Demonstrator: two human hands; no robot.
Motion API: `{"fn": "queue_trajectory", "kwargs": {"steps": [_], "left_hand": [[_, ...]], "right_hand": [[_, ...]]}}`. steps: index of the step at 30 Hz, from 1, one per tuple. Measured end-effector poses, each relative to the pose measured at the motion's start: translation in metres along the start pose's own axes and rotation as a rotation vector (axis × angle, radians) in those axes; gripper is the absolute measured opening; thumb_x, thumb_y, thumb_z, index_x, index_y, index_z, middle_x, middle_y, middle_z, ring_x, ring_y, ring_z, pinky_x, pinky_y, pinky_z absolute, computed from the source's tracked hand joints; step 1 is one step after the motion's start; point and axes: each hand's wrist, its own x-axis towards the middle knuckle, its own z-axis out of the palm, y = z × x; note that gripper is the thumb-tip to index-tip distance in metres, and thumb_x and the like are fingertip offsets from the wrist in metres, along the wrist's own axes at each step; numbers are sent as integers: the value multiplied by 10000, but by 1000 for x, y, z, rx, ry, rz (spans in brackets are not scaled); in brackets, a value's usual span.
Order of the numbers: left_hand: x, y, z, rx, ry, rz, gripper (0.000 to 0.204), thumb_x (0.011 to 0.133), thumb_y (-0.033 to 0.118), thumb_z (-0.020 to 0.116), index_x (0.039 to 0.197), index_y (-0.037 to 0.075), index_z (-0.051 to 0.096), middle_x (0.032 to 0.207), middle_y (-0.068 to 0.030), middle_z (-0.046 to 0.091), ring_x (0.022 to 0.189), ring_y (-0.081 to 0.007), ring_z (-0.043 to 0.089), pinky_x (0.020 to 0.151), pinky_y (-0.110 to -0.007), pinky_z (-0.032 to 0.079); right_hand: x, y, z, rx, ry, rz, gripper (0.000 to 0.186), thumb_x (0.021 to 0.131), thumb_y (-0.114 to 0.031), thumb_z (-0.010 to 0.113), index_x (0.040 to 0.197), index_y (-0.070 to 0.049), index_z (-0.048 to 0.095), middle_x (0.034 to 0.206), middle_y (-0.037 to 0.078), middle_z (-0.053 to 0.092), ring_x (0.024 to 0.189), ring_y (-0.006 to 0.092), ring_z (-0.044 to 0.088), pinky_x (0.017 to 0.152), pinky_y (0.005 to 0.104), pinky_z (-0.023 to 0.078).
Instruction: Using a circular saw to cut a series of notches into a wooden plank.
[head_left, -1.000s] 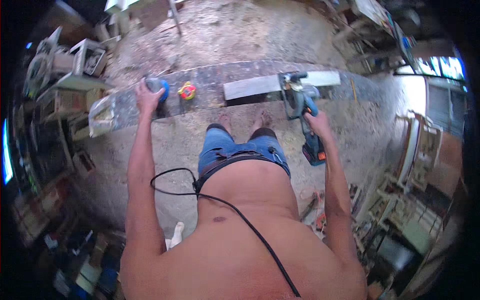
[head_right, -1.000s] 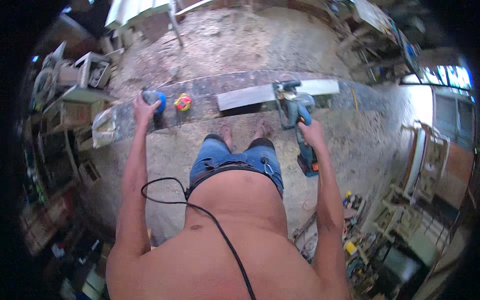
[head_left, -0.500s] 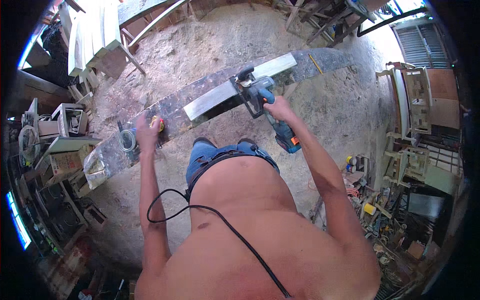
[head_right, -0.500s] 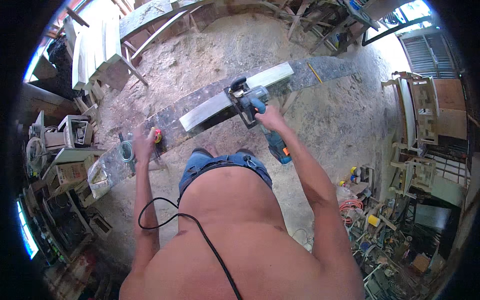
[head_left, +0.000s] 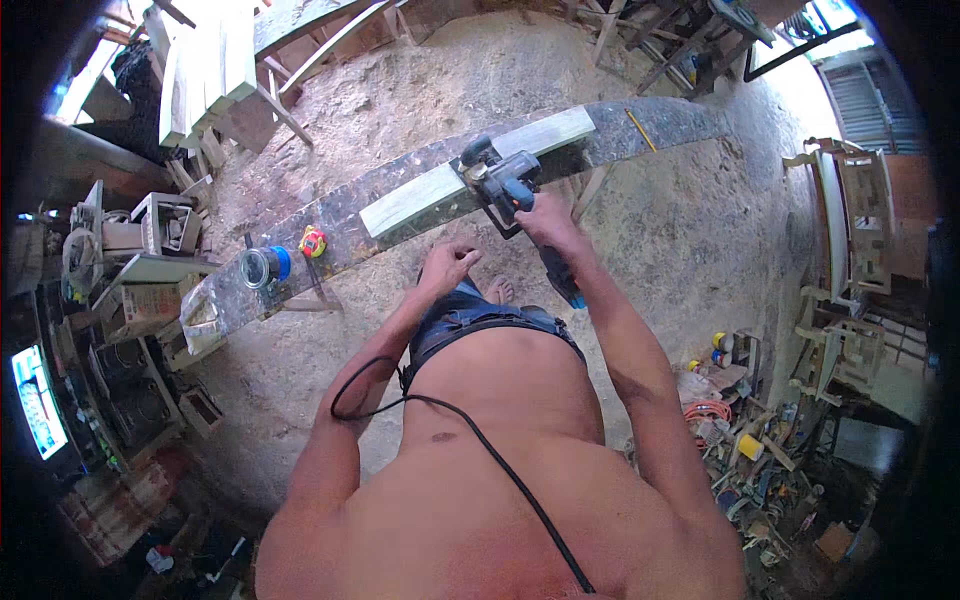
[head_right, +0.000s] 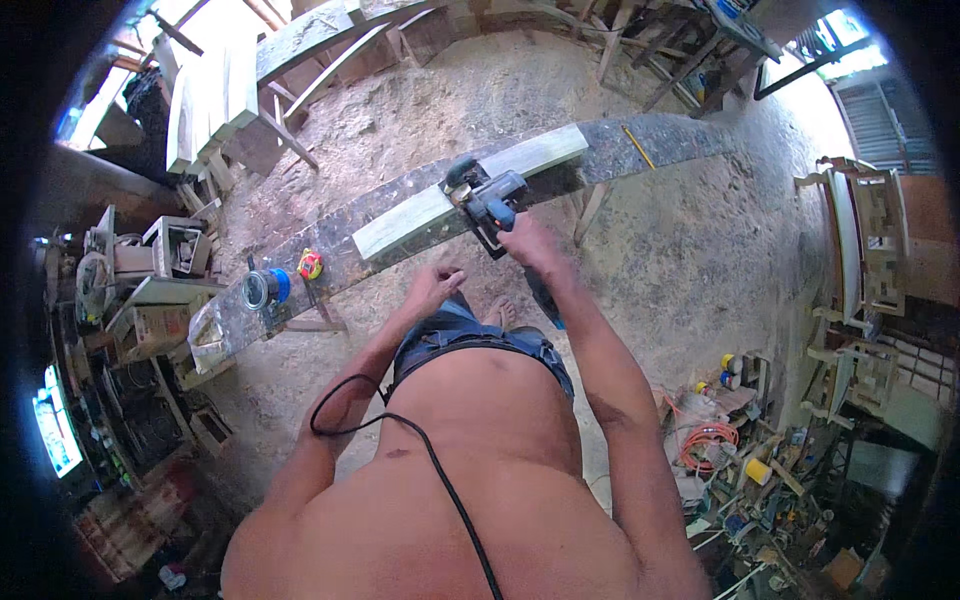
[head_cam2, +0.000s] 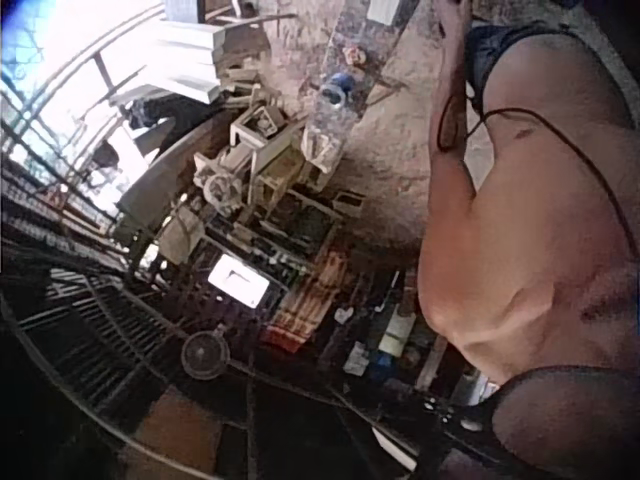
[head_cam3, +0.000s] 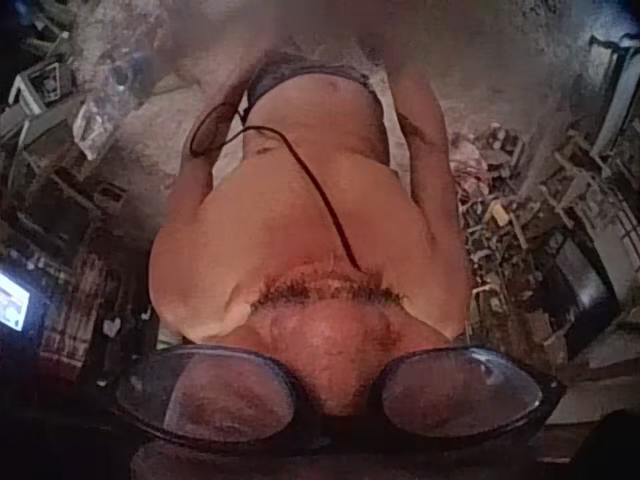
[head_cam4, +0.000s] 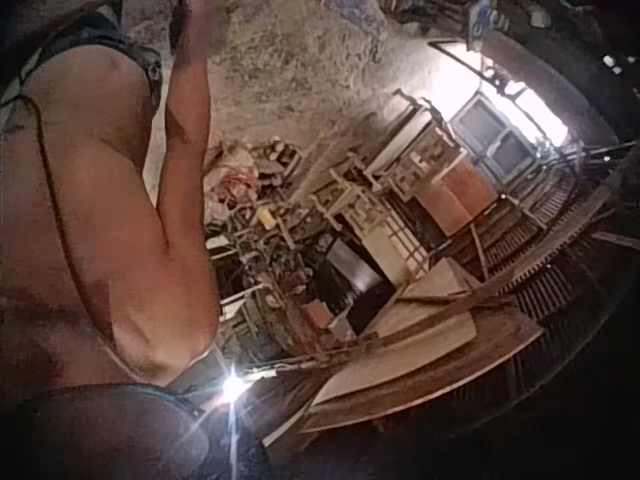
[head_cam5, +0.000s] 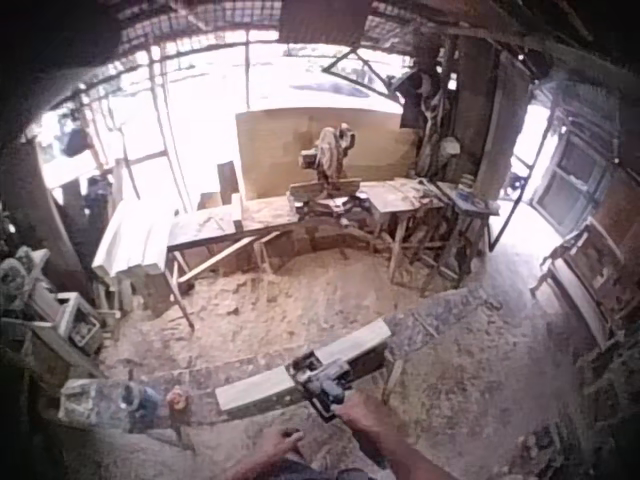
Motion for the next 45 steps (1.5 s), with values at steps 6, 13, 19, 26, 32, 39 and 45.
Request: {"fn": "queue_trajectory", "kwargs": {"steps": [6, 13, 19, 26, 32, 39, 45], "left_hand": [[-38, -4, -13, -127, 115, -73, 381, 1075, 313, 694, 1198, -32, 800, 960, -102, 802, 876, -157, 742, 812, -331, 579], [-24, 40, -63, -214, 410, 58, 276, 1061, 232, 738, 1190, -5, 801, 972, -109, 812, 858, -206, 771, 818, -321, 591], [62, 162, -106, 686, 119, 759, 390, 979, 215, 776, 1354, 111, 753, 1519, -147, 667, 1454, -375, 582, 1208, -519, 458], [159, 183, -101, 885, -507, 782, 445, 1041, 406, 706, 1349, 92, 771, 1510, -199, 658, 1447, -389, 581, 1231, -501, 445], [210, 163, -81, 732, -673, 763, 447, 1019, 506, 735, 1246, 134, 831, 1307, -181, 749, 1244, -348, 696, 1072, -480, 542], [234, 173, -62, 778, -854, 634, 408, 1021, 464, 752, 1164, 92, 841, 1074, -165, 813, 987, -342, 762, 867, -470, 585], [254, 166, -46, 844, -905, 528, 412, 1009, 444, 751, 1097, 49, 827, 982, -187, 804, 857, -265, 738, 786, -469, 554]], "right_hand": [[-27, -31, 24, -228, 224, -112, 582, 923, -259, 779, 1374, 80, 637, 996, 278, 800, 977, 447, 804, 843, 537, 642], [-57, -64, 43, -442, 133, -146, 691, 1035, -114, 607, 1628, 131, 351, 910, 233, 799, 847, 371, 828, 707, 472, 670], [-63, -73, 53, -432, 191, -155, 694, 1032, -117, 586, 1643, 102, 341, 923, 254, 771, 809, 414, 806, 683, 508, 659], [-55, -75, 73, -388, 229, -85, 759, 1025, -280, 654, 1656, 36, 373, 915, 240, 772, 830, 406, 804, 722, 547, 655], [-56, -80, 60, -370, 210, -90, 790, 998, -255, 684, 1654, 49, 367, 901, 236, 774, 834, 426, 801, 756, 542, 655], [-49, -92, 32, -331, 187, -88, 652, 978, -116, 662, 1552, 108, 450, 927, 255, 800, 850, 407, 819, 718, 497, 661], [-43, -84, 29, -316, 206, -92, 506, 982, -98, 659, 1441, 74, 533, 888, 228, 805, 848, 387, 825, 720, 498, 663]]}}
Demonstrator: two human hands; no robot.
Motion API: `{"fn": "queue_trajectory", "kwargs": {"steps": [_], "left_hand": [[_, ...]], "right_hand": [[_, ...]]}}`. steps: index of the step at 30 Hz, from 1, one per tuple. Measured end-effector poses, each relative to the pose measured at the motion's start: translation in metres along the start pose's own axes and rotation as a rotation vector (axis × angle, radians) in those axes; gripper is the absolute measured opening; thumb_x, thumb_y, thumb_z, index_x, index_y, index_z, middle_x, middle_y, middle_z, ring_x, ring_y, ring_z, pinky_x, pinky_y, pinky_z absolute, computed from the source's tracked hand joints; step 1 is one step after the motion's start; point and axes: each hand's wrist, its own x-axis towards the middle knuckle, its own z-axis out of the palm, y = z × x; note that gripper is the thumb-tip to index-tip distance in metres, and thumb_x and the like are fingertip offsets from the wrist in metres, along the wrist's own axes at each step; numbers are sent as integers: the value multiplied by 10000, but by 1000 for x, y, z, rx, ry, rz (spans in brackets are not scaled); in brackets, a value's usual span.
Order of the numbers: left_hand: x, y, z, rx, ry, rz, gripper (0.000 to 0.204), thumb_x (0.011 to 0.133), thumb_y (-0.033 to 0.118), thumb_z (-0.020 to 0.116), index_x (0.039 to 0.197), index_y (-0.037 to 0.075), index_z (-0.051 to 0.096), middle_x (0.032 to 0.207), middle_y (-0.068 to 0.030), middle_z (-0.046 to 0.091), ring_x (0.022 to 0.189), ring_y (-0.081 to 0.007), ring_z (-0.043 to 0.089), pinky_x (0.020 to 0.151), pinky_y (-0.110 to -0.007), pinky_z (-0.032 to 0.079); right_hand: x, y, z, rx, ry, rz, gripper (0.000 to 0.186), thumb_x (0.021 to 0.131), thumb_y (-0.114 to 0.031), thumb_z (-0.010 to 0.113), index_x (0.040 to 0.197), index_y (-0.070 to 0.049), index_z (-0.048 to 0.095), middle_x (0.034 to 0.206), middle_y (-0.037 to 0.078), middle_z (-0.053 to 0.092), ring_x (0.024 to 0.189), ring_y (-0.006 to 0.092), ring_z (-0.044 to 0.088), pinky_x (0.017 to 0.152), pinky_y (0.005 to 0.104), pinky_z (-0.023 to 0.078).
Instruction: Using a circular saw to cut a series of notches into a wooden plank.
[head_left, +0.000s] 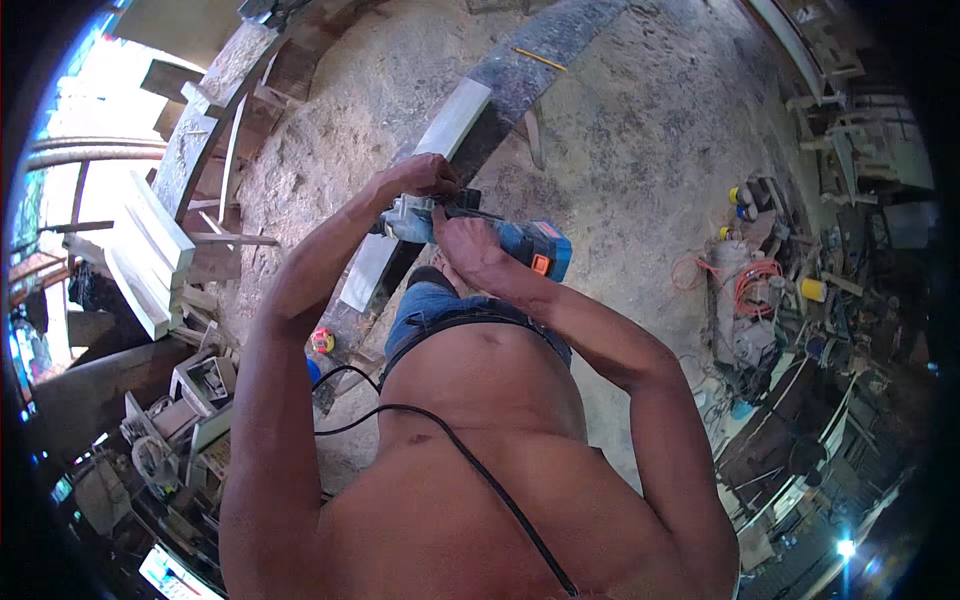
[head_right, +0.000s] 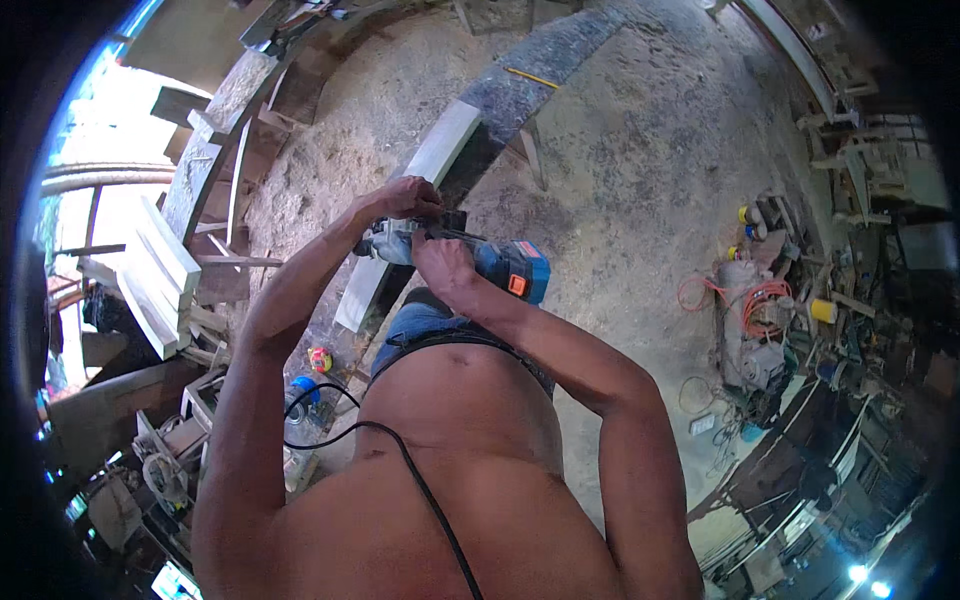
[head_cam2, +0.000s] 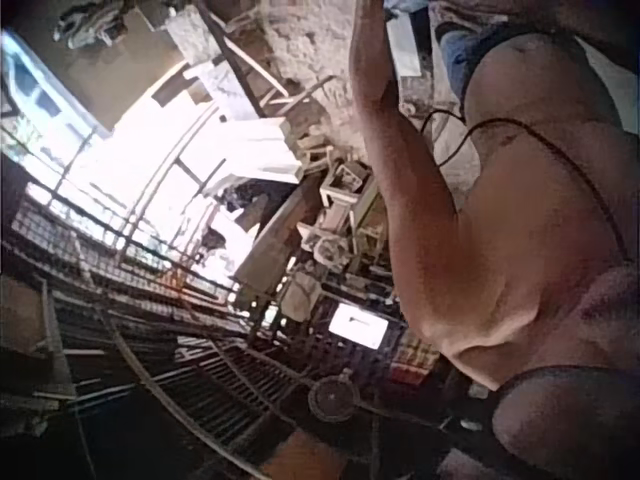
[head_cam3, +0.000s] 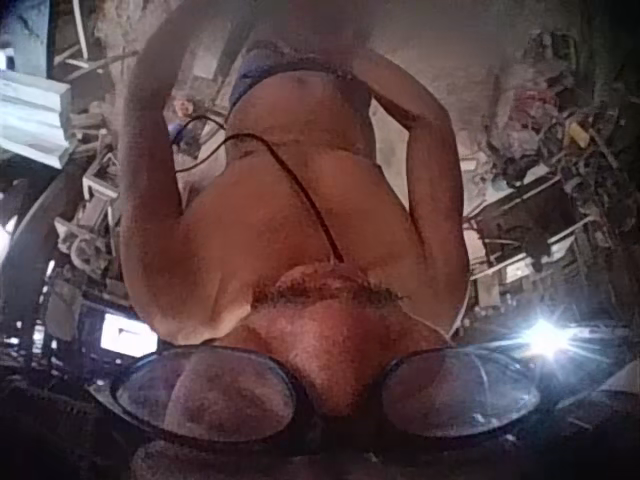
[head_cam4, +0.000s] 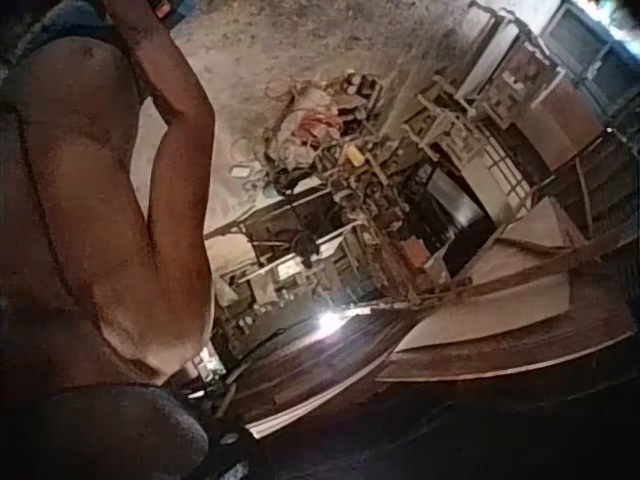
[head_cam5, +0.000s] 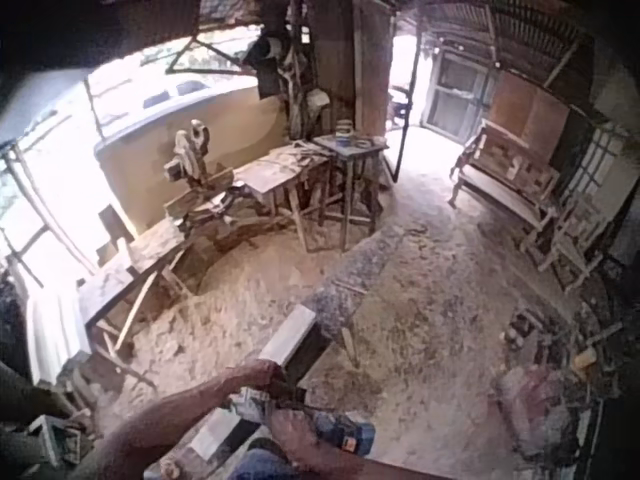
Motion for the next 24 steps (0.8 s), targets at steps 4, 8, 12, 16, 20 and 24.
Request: {"fn": "queue_trajectory", "kwargs": {"steps": [4, 8, 12, 16, 20, 24], "left_hand": [[19, 5, -7, -31, -16, 138, 422, 978, 434, 751, 988, 16, 808, 856, -189, 764, 737, -294, 674, 727, -499, 505], [28, -6, -20, 45, -72, 188, 401, 953, 423, 758, 1054, 41, 830, 926, -176, 798, 842, -289, 738, 793, -462, 551], [13, 3, -30, 19, -109, 86, 421, 914, 445, 744, 1100, 81, 847, 1029, -188, 815, 962, -321, 771, 891, -451, 579], [32, 12, -10, 419, -243, -53, 498, 932, 400, 656, 1291, 85, 795, 1272, -211, 786, 1207, -404, 734, 1008, -539, 569], [36, -46, 69, 555, 161, -431, 425, 901, 529, 653, 1098, 233, 886, 1187, -82, 825, 1164, -300, 748, 972, -518, 566], [48, 13, 47, 753, 40, -46, 336, 1029, 422, 649, 1144, 172, 842, 986, -43, 798, 988, -272, 699, 876, -498, 551]], "right_hand": [[8, 11, 1, -16, -15, -4, 467, 986, -110, 662, 1406, 61, 552, 882, 219, 805, 854, 379, 828, 720, 487, 666], [12, 13, -1, 18, 44, -8, 432, 996, -120, 659, 1378, 59, 565, 868, 212, 804, 856, 375, 829, 716, 490, 664], [7, 15, 11, 23, 107, -78, 390, 1014, -143, 652, 1361, 19, 579, 853, 210, 800, 844, 375, 827, 700, 491, 659], [-5, 17, 20, -1, 58, -91, 397, 1034, -166, 637, 1399, -29, 560, 866, 207, 784, 817, 376, 818, 692, 477, 660], [-27, 4, -3, -125, 110, -230, 505, 1047, -129, 601, 1533, -34, 503, 899, 176, 772, 798, 374, 810, 692, 476, 665], [-26, 24, 18, -223, 61, -157, 555, 1028, -97, 603, 1567, -25, 490, 913, 173, 771, 791, 348, 811, 679, 449, 668]]}}
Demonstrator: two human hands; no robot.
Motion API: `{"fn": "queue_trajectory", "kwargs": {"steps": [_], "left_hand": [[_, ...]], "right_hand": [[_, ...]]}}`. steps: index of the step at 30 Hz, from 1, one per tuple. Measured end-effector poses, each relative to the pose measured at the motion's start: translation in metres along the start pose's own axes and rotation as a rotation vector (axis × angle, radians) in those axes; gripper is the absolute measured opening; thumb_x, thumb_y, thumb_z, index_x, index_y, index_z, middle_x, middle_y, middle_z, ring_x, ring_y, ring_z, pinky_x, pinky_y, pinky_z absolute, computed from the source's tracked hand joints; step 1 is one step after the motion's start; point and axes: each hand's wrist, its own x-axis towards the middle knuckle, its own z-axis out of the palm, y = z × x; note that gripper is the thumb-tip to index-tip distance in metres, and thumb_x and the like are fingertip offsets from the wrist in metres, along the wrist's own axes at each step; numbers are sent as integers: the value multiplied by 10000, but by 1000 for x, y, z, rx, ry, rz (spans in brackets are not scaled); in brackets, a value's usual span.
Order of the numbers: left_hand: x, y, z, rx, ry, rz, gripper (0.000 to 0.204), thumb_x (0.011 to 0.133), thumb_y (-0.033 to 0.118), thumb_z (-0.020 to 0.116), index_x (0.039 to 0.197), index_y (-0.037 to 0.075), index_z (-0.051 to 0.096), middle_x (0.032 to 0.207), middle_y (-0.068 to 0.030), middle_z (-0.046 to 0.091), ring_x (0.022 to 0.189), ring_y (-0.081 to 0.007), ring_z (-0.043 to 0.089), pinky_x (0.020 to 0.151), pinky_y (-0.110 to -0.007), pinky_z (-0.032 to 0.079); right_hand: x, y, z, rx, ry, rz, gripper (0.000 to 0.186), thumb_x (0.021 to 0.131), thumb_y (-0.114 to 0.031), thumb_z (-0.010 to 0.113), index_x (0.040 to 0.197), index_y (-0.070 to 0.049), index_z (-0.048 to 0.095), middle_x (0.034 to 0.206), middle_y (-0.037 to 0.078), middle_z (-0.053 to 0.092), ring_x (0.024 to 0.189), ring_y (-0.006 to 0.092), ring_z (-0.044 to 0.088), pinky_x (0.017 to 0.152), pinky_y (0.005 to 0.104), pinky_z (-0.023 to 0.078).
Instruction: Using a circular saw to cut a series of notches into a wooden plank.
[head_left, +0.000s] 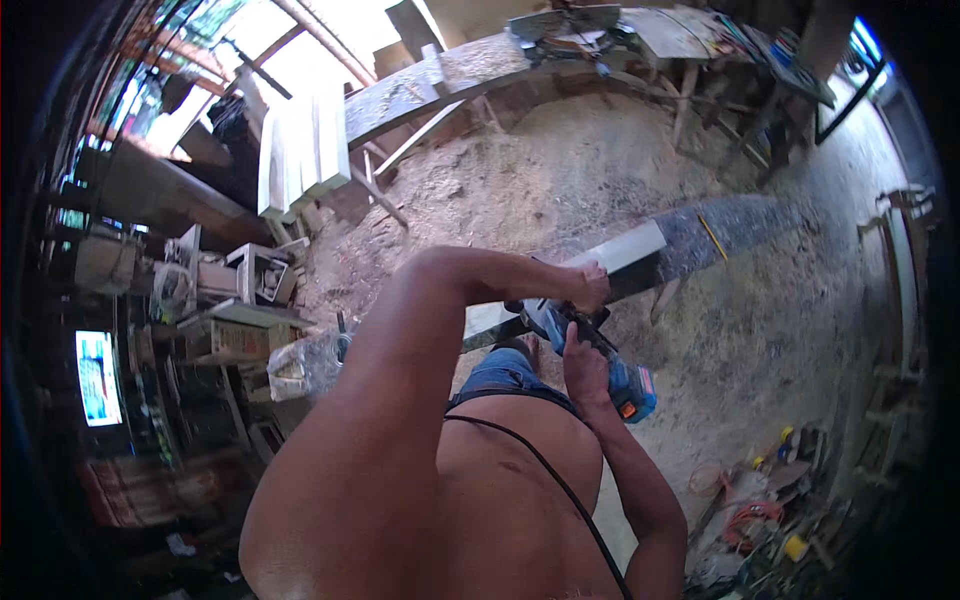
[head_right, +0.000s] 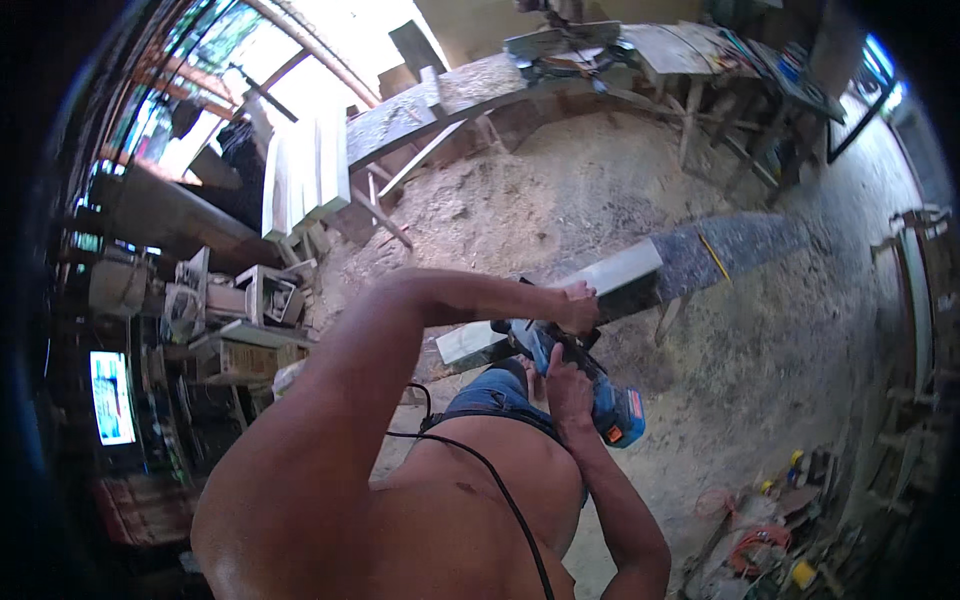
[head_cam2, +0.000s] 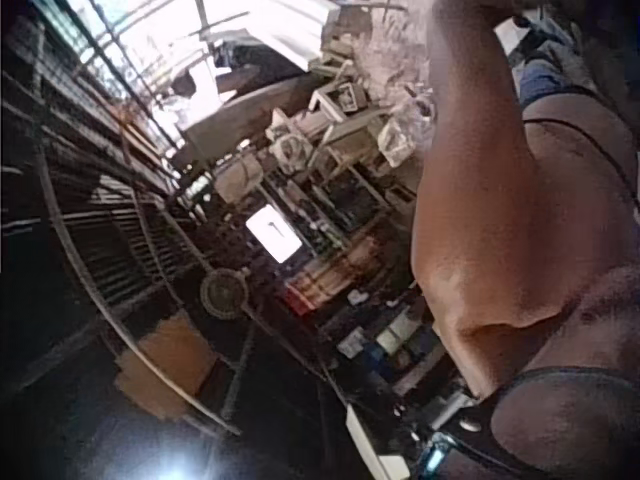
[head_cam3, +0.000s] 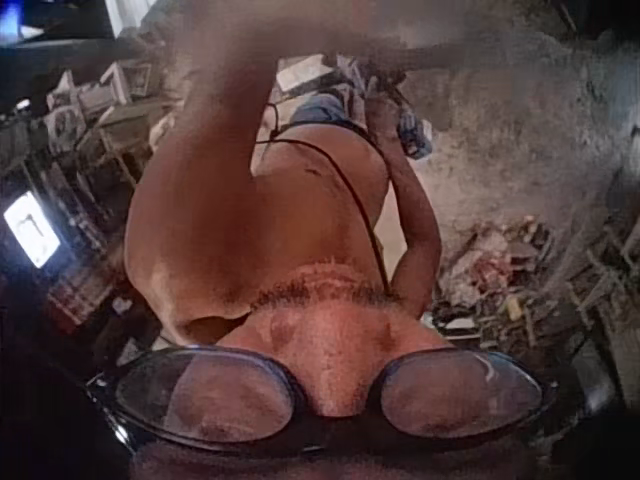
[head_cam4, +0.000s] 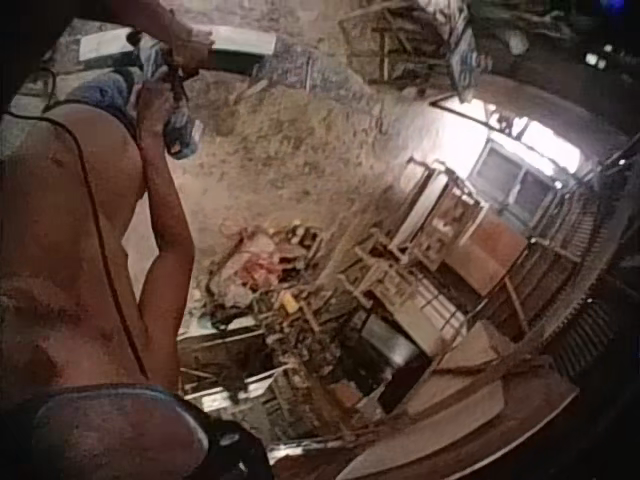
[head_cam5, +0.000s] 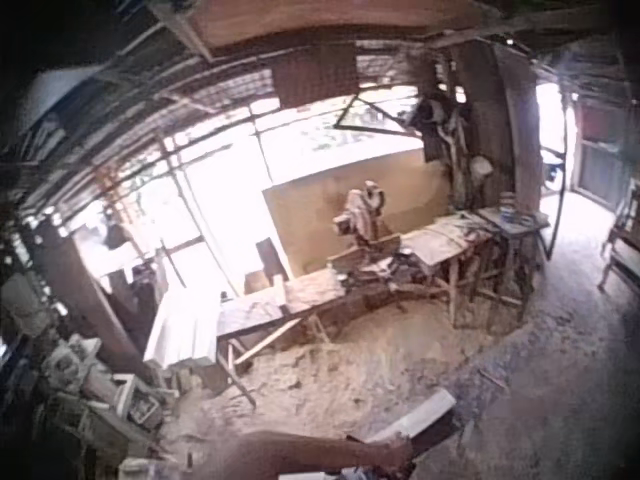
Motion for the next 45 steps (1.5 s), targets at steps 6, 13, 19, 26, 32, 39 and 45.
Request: {"fn": "queue_trajectory", "kwargs": {"steps": [6, 13, 19, 26, 32, 39, 45], "left_hand": [[0, 47, -32, 181, 92, -423, 329, 926, 385, 742, 1054, 112, 873, 1088, -151, 809, 979, -379, 736, 876, -550, 582], [20, -6, 25, -568, -25, -704, 273, 840, 257, 811, 1023, 67, 883, 859, -159, 816, 788, -406, 793, 695, -613, 641], [-96, 53, -57, -325, 314, -690, 222, 961, 224, 671, 936, 102, 855, 942, -158, 831, 884, -299, 832, 738, -442, 658], [-131, 44, -100, -553, 74, -890, 317, 993, 281, 672, 999, 17, 847, 984, -244, 812, 947, -416, 809, 835, -513, 648], [-129, 47, -69, -784, 279, -1235, 408, 986, 355, 654, 983, -21, 813, 998, -282, 799, 971, -449, 798, 900, -514, 632], [-155, 42, -86, -777, 196, -990, 391, 988, 402, 687, 992, 28, 802, 818, -251, 769, 781, -428, 778, 729, -520, 619], [-172, 30, -86, -581, 373, -617, 317, 1027, 378, 695, 1147, 96, 779, 866, -255, 764, 843, -427, 766, 763, -550, 578]], "right_hand": [[6, 0, 1, 25, 121, -70, 401, 1045, -114, 582, 1436, -26, 589, 869, 164, 745, 758, 340, 800, 636, 435, 662], [15, -27, -12, -50, 85, -193, 191, 1064, -178, 592, 1188, -52, 665, 865, 174, 747, 771, 341, 801, 633, 444, 658], [20, -36, 13, 146, -88, -28, 236, 1059, -245, 616, 1235, -103, 681, 942, 208, 768, 892, 379, 814, 687, 569, 654], [22, -61, 0, -111, -135, -65, 526, 1063, -212, 577, 1578, -144, 490, 1059, 309, 738, 875, 493, 773, 677, 679, 626], [23, -73, 19, -56, -124, -61, 674, 1080, -165, 527, 1721, -143, 322, 1073, 350, 718, 870, 568, 740, 679, 788, 569], [20, -69, 24, -110, -104, -103, 636, 1089, -163, 534, 1704, -149, 370, 1075, 347, 720, 879, 566, 742, 683, 761, 582], [20, -54, 13, -25, -126, -109, 636, 1098, -183, 535, 1708, -141, 360, 1058, 334, 720, 874, 545, 748, 669, 733, 604]]}}
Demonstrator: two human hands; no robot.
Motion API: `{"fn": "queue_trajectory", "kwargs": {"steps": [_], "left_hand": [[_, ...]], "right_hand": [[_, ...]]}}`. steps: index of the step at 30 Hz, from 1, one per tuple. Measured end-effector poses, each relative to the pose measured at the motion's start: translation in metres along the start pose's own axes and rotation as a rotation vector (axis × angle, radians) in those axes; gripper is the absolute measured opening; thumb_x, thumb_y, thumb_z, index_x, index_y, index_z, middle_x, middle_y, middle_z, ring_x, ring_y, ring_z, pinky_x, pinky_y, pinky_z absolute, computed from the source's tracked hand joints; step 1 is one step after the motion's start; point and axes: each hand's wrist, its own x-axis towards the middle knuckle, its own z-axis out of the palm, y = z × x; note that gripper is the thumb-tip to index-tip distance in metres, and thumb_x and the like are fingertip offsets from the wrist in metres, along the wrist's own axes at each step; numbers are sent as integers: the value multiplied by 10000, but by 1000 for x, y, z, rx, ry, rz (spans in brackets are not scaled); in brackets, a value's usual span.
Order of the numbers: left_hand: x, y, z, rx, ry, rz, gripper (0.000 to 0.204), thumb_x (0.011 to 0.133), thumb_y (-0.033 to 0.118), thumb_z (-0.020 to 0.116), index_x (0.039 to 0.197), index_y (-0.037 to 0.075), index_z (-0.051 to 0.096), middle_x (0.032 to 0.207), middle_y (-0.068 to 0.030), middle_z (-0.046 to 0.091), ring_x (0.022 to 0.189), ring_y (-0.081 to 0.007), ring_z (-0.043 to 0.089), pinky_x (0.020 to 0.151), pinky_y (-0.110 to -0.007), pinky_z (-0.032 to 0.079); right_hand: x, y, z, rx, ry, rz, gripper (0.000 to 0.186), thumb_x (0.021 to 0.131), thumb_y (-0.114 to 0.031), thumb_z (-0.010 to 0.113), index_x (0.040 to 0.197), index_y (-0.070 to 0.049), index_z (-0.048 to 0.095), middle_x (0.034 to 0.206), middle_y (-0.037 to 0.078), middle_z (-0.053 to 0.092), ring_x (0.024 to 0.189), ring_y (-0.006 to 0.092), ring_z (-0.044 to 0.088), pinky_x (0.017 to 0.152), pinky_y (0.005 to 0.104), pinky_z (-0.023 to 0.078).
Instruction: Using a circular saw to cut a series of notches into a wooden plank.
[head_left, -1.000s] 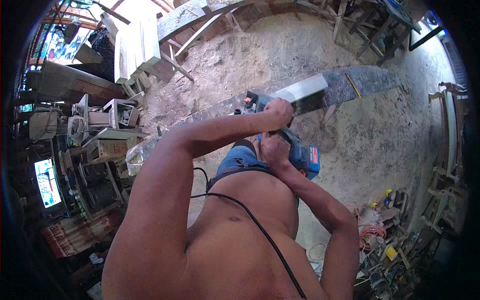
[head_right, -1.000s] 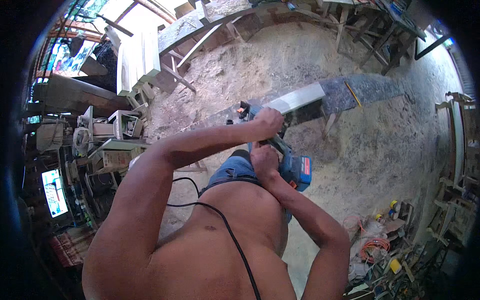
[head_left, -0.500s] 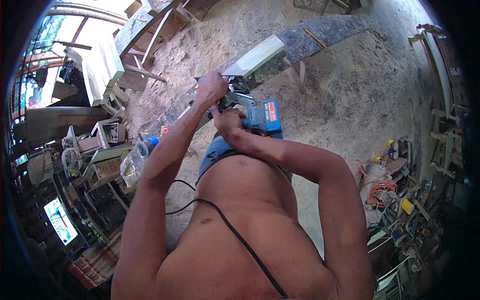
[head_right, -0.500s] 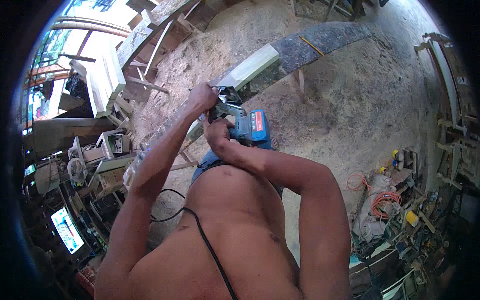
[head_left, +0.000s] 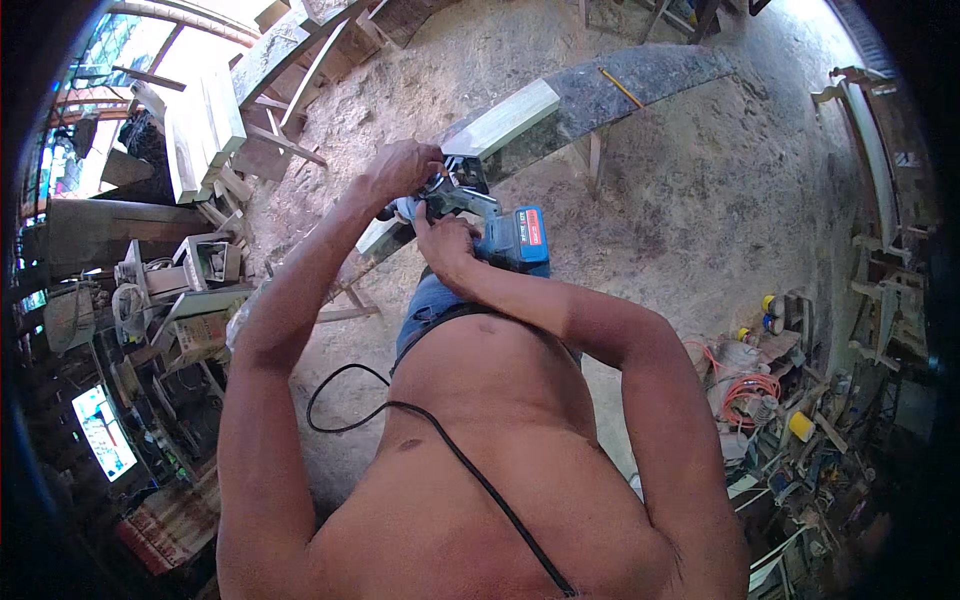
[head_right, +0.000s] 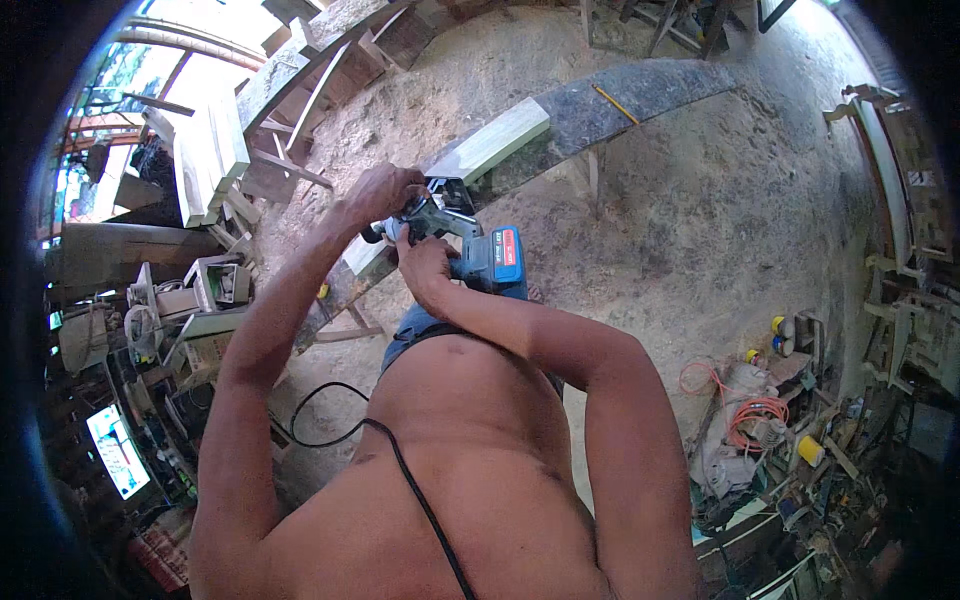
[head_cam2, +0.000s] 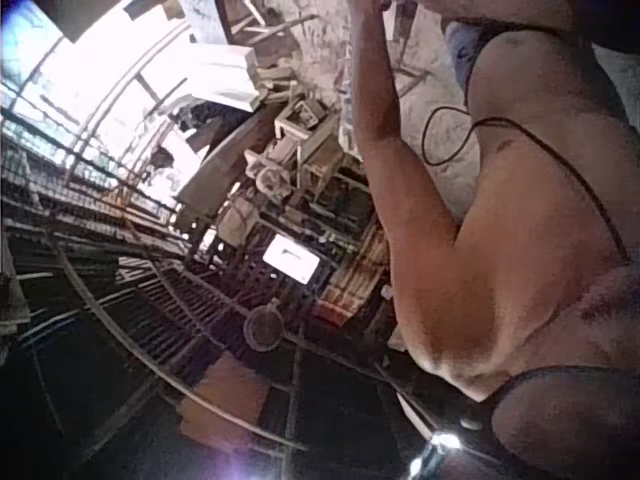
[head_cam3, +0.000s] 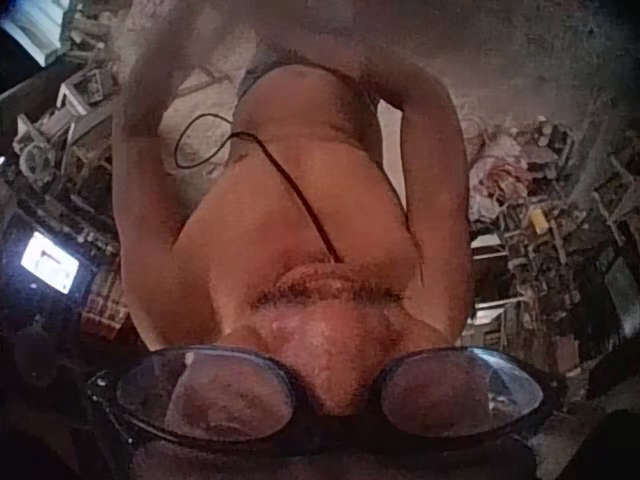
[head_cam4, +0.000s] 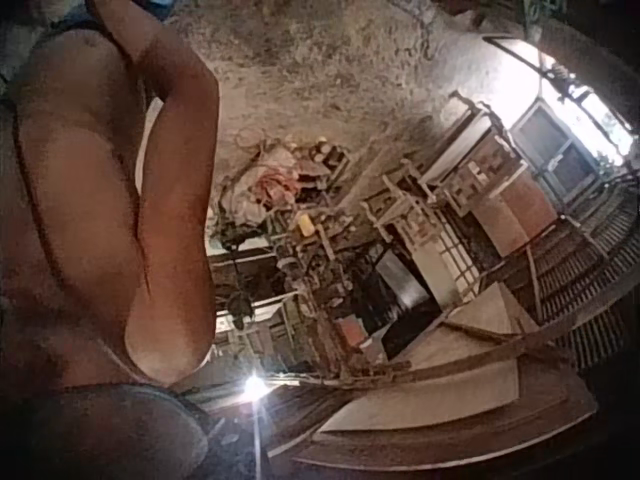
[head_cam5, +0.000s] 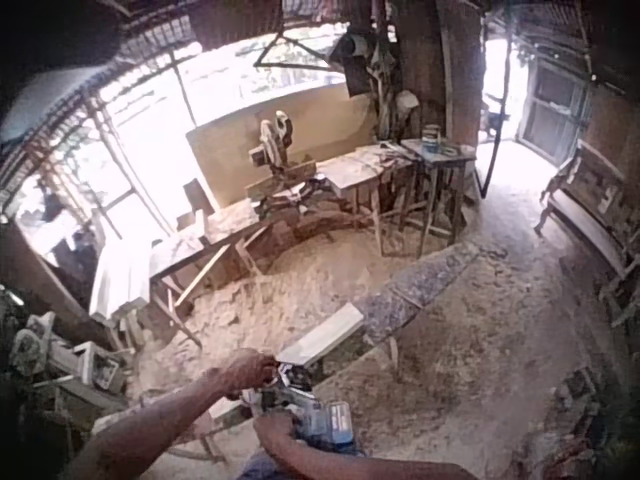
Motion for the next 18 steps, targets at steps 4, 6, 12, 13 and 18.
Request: {"fn": "queue_trajectory", "kwargs": {"steps": [4, 6, 12, 13, 18], "left_hand": [[15, -1, -2, 198, -189, 194, 248, 1035, 303, 666, 1098, 85, 765, 834, -251, 746, 846, -435, 765, 752, -566, 568], [20, 1, 0, 275, -197, 216, 258, 1036, 302, 658, 1084, 70, 761, 818, -252, 738, 836, -435, 765, 742, -565, 574], [32, -6, 22, 329, -146, 276, 335, 1036, 318, 642, 946, 15, 755, 790, -240, 740, 799, -435, 769, 716, -560, 601], [34, -6, 24, 308, -124, 275, 363, 1028, 328, 651, 915, 1, 761, 803, -236, 753, 799, -436, 772, 717, -555, 610], [56, 8, 17, 54, -318, -180, 360, 961, 345, 698, 921, 4, 807, 864, -238, 785, 799, -431, 780, 749, -523, 626]], "right_hand": [[-2, 4, 0, -8, 6, -3, 627, 1093, -179, 542, 1697, -125, 380, 1030, 330, 724, 864, 515, 761, 652, 726, 608], [-3, 5, -1, 19, 6, 12, 622, 1091, -176, 541, 1692, -122, 388, 1021, 329, 726, 861, 505, 766, 642, 721, 610], [-5, 7, -4, 11, 21, -24, 629, 1081, -196, 555, 1686, -130, 401, 1021, 326, 731, 856, 499, 772, 632, 708, 615], [-5, 6, -4, 29, 28, -12, 634, 1077, -198, 561, 1686, -131, 401, 1015, 319, 734, 857, 492, 774, 629, 701, 614], [-3, 0, -4, 137, 43, 24, 628, 1064, -204, 574, 1669, -119, 429, 1000, 280, 752, 860, 472, 781, 630, 660, 623]]}}
